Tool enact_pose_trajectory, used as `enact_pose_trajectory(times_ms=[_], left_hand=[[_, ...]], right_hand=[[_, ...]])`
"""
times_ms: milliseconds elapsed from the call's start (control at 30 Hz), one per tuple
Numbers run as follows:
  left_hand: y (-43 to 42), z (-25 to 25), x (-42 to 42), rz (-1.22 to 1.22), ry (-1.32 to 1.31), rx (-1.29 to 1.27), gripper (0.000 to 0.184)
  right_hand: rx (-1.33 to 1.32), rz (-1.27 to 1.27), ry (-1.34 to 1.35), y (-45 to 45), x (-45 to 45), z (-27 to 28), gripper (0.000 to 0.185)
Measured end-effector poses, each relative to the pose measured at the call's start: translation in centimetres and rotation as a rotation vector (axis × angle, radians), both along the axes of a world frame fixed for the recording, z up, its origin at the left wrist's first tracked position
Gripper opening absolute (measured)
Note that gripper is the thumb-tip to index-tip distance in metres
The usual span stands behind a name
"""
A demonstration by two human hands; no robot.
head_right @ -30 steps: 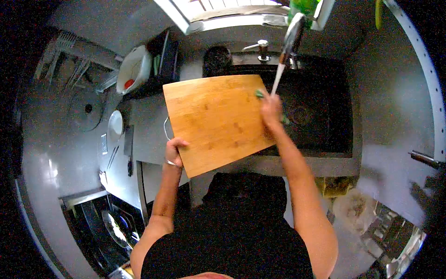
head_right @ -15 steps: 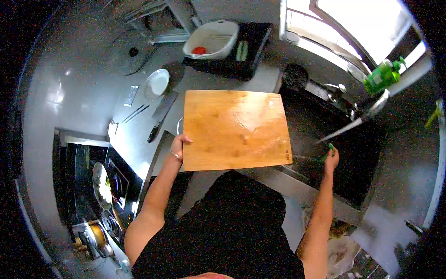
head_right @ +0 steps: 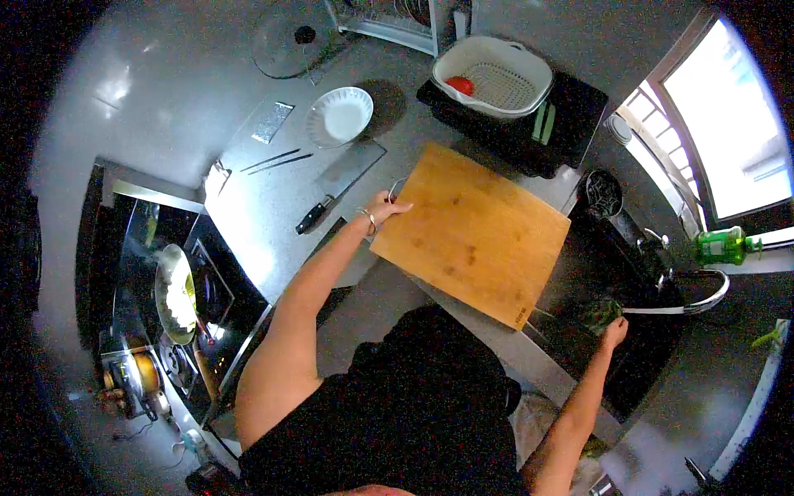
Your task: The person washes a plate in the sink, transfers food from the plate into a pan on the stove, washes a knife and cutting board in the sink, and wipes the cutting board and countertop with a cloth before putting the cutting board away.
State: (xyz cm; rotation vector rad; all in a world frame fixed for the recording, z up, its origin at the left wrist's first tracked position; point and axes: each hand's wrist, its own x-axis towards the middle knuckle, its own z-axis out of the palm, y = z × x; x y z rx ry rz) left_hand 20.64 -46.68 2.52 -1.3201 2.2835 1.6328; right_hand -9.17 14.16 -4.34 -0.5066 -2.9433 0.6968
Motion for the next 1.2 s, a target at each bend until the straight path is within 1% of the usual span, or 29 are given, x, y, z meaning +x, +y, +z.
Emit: enact_pose_trajectory(times_ms=[33, 100, 133, 167, 200, 233, 267, 300, 333, 367, 400, 467, 500, 533, 567, 600, 633, 667, 733, 767, 833, 867, 900, 967, 1033, 1067, 1100, 1167, 1200], left_hand=[[-0.4, 0.3, -0.1, -0.047, -0.103, -0.125, 0.035], [-1.9, -0.6, 1.1, -0.154, -0.016, -0.436, 0.030], [-2.4, 1.2, 1.8, -0.125, -0.076, -0.539, 0.025], [-3.0, 2.9, 2.8, -0.102, -0.134, -0.641, 0.020], [-4.8, 2.1, 4.0, -0.049, -0.154, -0.721, 0.018], [-7.2, -0.5, 6.1, -0.040, -0.126, -0.809, 0.019], [-6.9, 0.7, 8.0, 0.038, -0.064, -1.021, 0.021], [-7.2, 2.6, 8.4, 0.042, -0.381, -0.859, 0.030], [-9.5, -1.1, 10.8, -0.047, -0.464, -0.883, 0.042], [-7.3, 3.0, 10.1, -0.057, -0.636, -0.757, 0.053], [-9.2, -1.1, 11.6, 0.044, -0.650, -0.727, 0.060], [-11.0, -4.9, 12.9, -0.019, -0.564, -0.643, 0.061], [-9.4, -3.0, 12.4, -0.024, -0.455, -0.553, 0.058], [-6.2, 1.7, 11.2, -0.014, -0.316, -0.425, 0.051], [-7.1, -1.1, 11.9, 0.026, -0.479, -0.545, 0.045], [-3.7, 1.1, 11.8, 0.130, -0.202, -0.611, 0.037], [-5.5, -2.8, 14.1, 0.066, -0.047, -0.789, 0.027], [-3.4, -0.3, 13.9, -0.010, -0.106, -0.832, 0.018], [1.4, 3.8, 12.0, -0.095, 0.048, -0.740, 0.017], [4.3, 5.8, 11.0, -0.133, 0.121, -0.692, 0.017], [10.6, 9.9, 7.1, -0.314, 0.225, -0.745, 0.016], [13.8, 11.6, 5.0, -0.380, 0.203, -0.728, 0.016], [16.7, 12.6, 2.8, -0.444, 0.177, -0.707, 0.016], [21.6, 12.4, -1.7, -0.643, 0.207, -0.700, 0.017], [26.0, 10.4, -6.6, -0.800, 0.350, -0.752, 0.021], [28.2, 9.6, -9.3, -0.880, 0.338, -0.771, 0.023], [30.4, 8.9, -11.7, -0.961, 0.326, -0.786, 0.025], [34.3, 7.3, -16.2, -1.045, 0.337, -0.813, 0.026], [36.2, 7.2, -18.0, -1.080, 0.294, -0.826, 0.026]], right_hand=[[-0.126, -0.111, -0.038, -0.8, 0.1, 0.8, 0.034], [-0.380, -0.343, -0.113, -3.1, 1.2, 3.3, 0.036], [-0.964, -0.163, -0.319, -0.2, -0.2, 2.4, 0.042], [-0.977, -0.194, -0.277, -0.5, 0.6, 3.0, 0.042], [-0.987, -0.230, -0.227, -2.1, 1.3, 4.5, 0.042], [-1.099, -0.283, -0.283, -2.8, 1.3, 5.6, 0.043], [-1.076, -0.301, -0.320, -0.4, 0.0, 3.2, 0.046], [-1.078, -0.272, -0.339, -1.5, 0.4, 4.7, 0.051], [-0.975, -0.084, -0.309, -0.5, 0.1, 4.1, 0.052], [-1.039, -0.108, -0.296, -0.2, -0.3, 3.8, 0.049], [-1.154, -0.165, -0.276, -0.7, -1.4, 3.8, 0.046], [-1.313, -0.234, -0.217, -1.4, -3.0, 3.9, 0.041], [-1.252, -0.380, -0.117, -3.0, -3.0, 5.9, 0.042], [-1.114, -0.270, -0.145, -2.5, -3.5, 6.5, 0.047], [-1.197, -0.244, -0.082, -3.0, -3.6, 7.1, 0.049], [-0.999, -0.268, -0.002, -2.5, -4.9, 6.8, 0.044], [-0.801, -0.289, 0.064, -2.0, -5.5, 6.3, 0.039], [-0.762, -0.252, 0.072, -1.9, -4.8, 7.1, 0.040], [-0.675, -0.229, 0.019, -2.8, -2.8, 11.5, 0.040], [-0.728, -0.149, 0.008, 0.0, -4.0, 8.4, 0.040], [-0.747, -0.022, -0.013, 2.6, -3.2, 7.0, 0.043], [-0.789, -0.024, -0.040, 4.3, -3.6, 5.2, 0.041], [-0.692, -0.049, -0.097, 5.5, -3.2, 4.7, 0.042], [-0.794, 0.024, -0.134, 6.3, -0.1, 7.1, 0.043], [-0.807, -0.011, -0.188, 9.5, 0.5, 4.6, 0.043], [-0.814, -0.026, -0.214, 10.9, 0.6, 3.4, 0.044], [-0.843, -0.073, -0.236, 11.4, 1.6, 4.3, 0.045], [-0.896, -0.176, -0.267, 11.5, 4.3, 9.1, 0.049], [-0.961, -0.154, -0.245, 13.5, 4.4, 7.7, 0.051]])
